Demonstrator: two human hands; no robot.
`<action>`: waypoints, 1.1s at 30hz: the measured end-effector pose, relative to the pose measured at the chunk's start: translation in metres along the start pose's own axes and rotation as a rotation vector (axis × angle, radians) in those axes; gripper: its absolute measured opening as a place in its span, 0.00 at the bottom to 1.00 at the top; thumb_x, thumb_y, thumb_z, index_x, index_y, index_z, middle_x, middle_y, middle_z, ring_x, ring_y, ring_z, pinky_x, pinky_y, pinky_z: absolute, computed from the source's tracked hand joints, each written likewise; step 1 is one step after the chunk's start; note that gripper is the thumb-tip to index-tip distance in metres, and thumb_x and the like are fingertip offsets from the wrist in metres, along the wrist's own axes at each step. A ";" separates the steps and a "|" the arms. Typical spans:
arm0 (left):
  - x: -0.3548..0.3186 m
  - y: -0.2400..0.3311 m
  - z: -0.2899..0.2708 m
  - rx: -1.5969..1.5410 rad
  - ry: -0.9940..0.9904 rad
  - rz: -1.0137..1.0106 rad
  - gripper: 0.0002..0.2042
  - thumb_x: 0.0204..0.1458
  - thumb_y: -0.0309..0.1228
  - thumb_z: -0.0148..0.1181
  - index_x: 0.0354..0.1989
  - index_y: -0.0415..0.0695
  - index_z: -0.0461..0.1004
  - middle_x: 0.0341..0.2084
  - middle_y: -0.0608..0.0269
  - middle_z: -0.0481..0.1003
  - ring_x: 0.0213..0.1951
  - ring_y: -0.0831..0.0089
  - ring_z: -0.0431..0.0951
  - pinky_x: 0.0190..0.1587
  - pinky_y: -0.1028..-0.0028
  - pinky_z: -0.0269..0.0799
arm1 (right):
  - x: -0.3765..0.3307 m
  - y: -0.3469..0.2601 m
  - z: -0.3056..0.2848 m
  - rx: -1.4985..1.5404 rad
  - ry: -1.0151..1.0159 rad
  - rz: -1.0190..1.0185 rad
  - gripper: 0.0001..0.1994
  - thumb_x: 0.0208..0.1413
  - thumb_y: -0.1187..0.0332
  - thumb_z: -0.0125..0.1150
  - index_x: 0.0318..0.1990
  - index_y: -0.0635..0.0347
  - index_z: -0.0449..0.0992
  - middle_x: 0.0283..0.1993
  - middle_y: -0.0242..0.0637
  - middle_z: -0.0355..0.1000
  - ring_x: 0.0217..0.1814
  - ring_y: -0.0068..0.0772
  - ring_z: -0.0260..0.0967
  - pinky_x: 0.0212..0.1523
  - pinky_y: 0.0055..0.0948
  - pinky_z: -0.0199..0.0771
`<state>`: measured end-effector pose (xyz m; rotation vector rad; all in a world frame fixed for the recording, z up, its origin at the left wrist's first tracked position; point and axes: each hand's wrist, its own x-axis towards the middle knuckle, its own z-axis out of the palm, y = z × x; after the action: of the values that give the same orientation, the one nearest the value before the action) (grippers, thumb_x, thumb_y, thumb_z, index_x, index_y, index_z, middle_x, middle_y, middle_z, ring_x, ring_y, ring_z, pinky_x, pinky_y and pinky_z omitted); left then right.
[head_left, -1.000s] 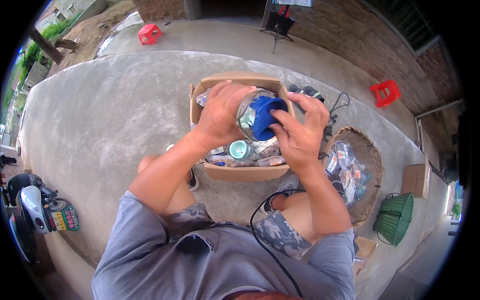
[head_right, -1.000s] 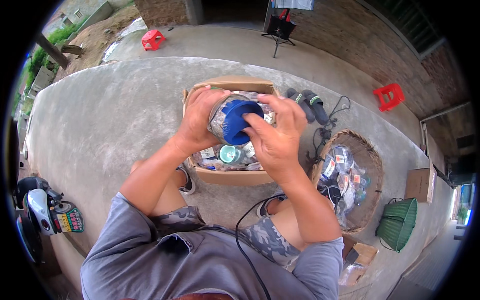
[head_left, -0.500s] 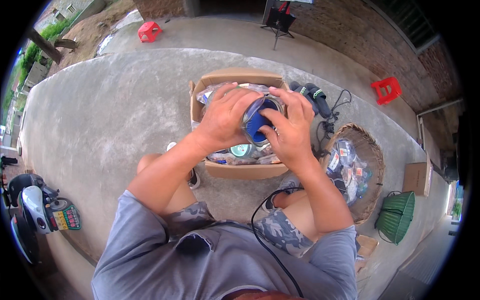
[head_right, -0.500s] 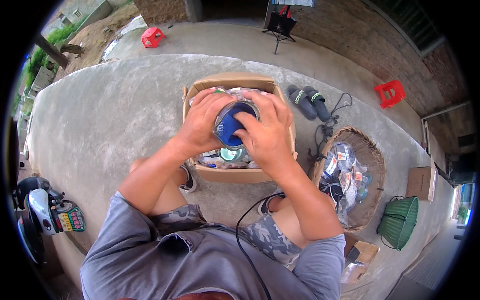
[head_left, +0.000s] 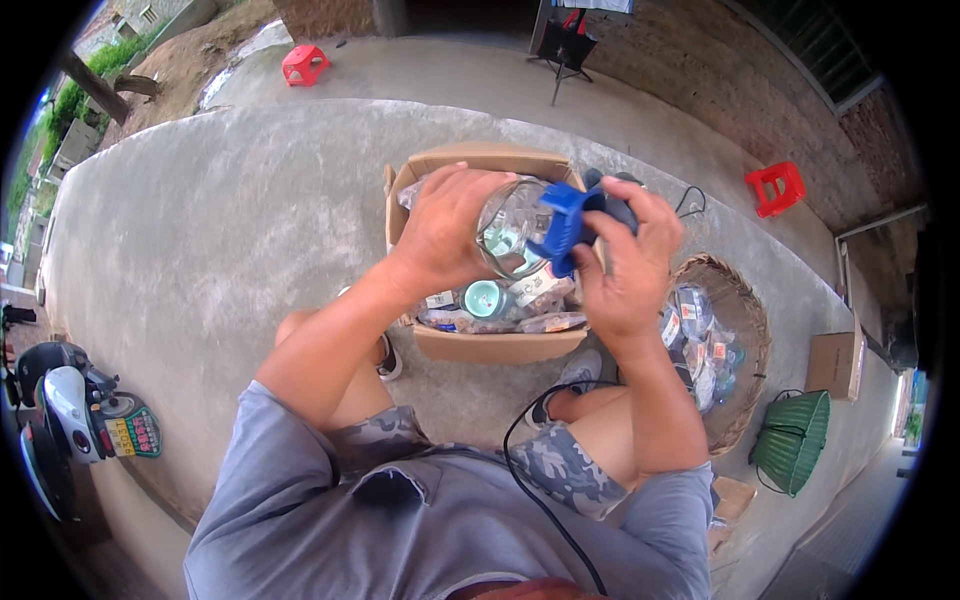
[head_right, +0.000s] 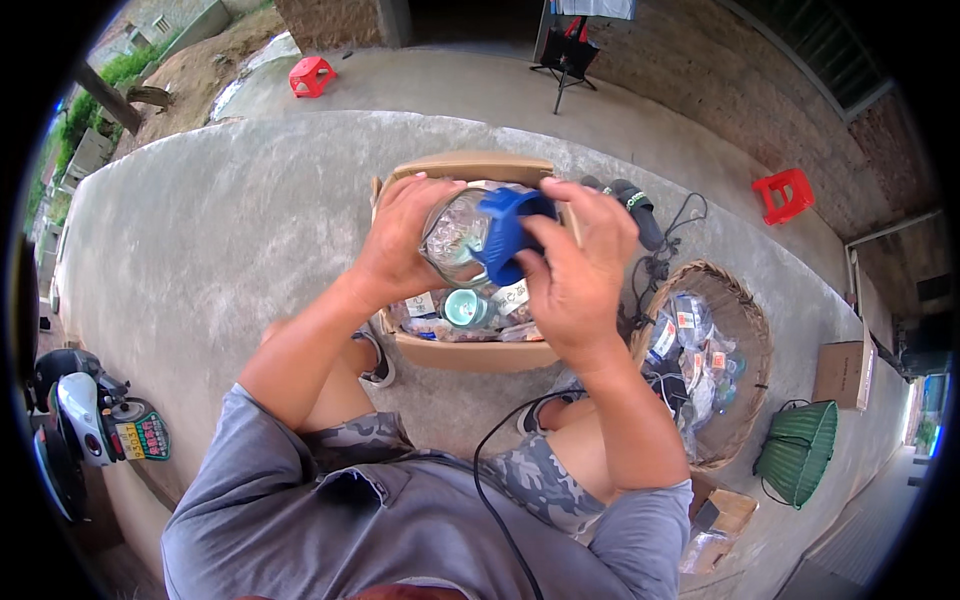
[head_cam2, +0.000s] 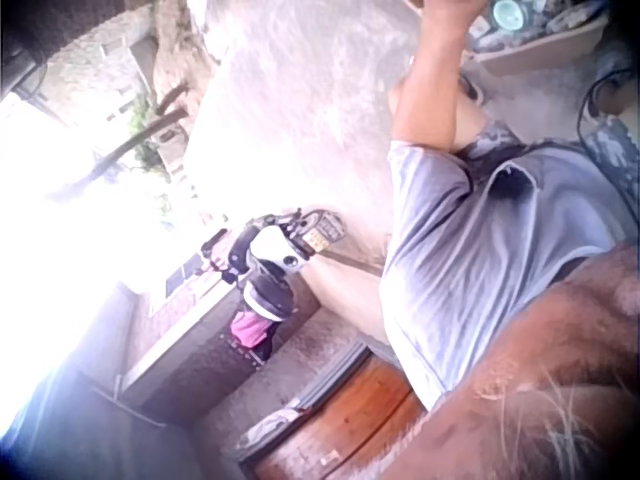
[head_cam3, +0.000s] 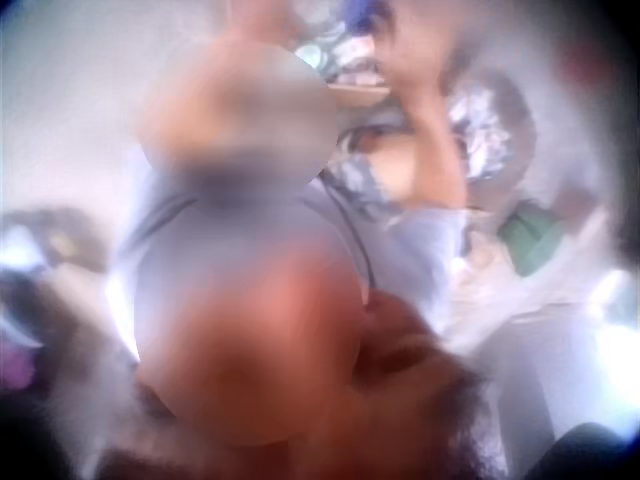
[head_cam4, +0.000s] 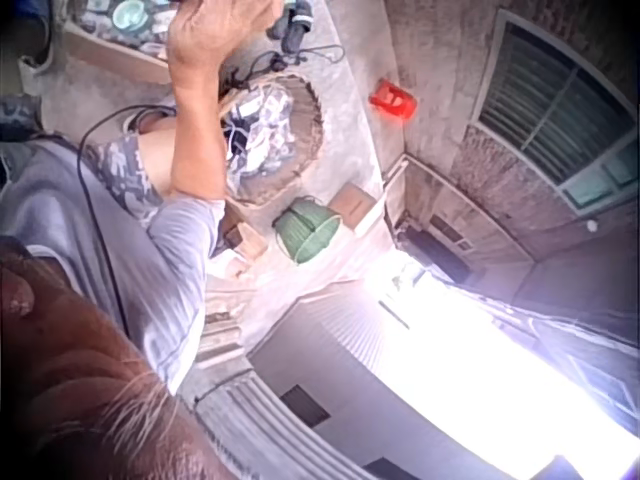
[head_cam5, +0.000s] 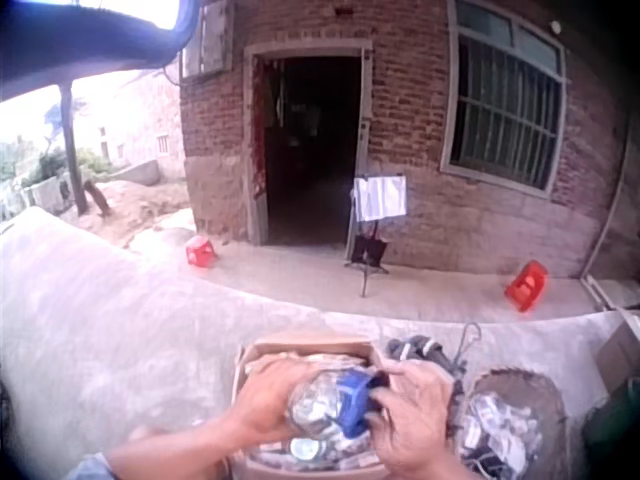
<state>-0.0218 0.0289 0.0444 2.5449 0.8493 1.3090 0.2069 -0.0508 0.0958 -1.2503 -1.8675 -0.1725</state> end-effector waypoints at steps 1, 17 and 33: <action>0.002 0.004 0.001 -0.012 0.015 0.023 0.44 0.31 0.39 0.85 0.63 0.45 0.70 0.51 0.54 0.80 0.55 0.51 0.80 0.65 0.49 0.69 | -0.002 -0.002 0.004 -0.015 -0.021 -0.032 0.19 0.39 0.76 0.75 0.43 0.56 0.83 0.65 0.35 0.73 0.68 0.49 0.63 0.69 0.46 0.58; -0.002 0.014 -0.002 -0.112 0.018 0.023 0.45 0.32 0.36 0.86 0.64 0.44 0.70 0.55 0.53 0.79 0.57 0.50 0.79 0.66 0.50 0.68 | 0.001 -0.008 0.017 0.075 -0.076 -0.101 0.16 0.39 0.70 0.79 0.40 0.50 0.86 0.60 0.31 0.76 0.67 0.47 0.64 0.66 0.45 0.61; 0.003 0.014 -0.004 -0.080 -0.035 0.032 0.44 0.32 0.37 0.86 0.63 0.44 0.71 0.53 0.54 0.79 0.55 0.50 0.80 0.66 0.50 0.68 | 0.003 -0.006 0.020 0.096 -0.119 -0.055 0.15 0.40 0.73 0.78 0.39 0.54 0.84 0.63 0.32 0.74 0.70 0.50 0.64 0.68 0.49 0.60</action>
<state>-0.0178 0.0178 0.0541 2.5214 0.7376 1.2769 0.1905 -0.0409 0.0873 -1.1659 -1.9893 -0.0376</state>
